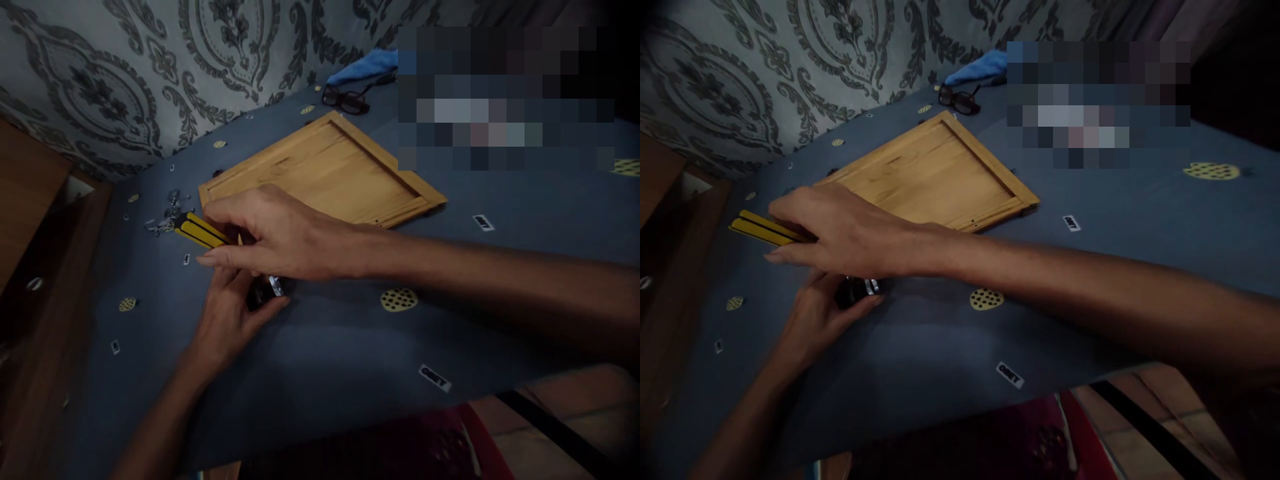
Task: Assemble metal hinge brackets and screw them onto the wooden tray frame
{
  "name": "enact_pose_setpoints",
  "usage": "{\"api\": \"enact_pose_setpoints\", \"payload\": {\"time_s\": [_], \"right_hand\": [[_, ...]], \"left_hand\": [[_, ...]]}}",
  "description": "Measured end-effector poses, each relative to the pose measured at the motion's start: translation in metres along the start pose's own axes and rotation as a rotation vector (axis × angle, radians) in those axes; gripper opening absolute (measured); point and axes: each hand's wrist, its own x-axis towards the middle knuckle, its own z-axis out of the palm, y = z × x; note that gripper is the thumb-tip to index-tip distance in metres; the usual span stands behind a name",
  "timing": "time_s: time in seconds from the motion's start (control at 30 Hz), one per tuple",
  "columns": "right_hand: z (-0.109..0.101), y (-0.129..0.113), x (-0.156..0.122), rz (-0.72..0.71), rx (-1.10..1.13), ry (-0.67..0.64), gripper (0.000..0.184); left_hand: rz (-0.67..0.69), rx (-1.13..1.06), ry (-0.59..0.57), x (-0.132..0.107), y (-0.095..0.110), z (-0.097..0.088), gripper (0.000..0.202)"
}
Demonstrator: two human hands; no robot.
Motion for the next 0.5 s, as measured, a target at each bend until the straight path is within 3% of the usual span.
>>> {"api": "enact_pose_setpoints", "payload": {"time_s": [0.2,0.5], "right_hand": [[-0.0065,0.0003,-0.0005,0.038,0.072,-0.078,0.039],[-0.0015,-0.0013,-0.0023,0.056,0.141,-0.014,0.037]], "left_hand": [[0.033,0.031,-0.013,0.0016,0.0000,-0.0012,0.034],[-0.014,0.009,-0.011,-0.0001,0.0000,0.0003,0.031]]}}
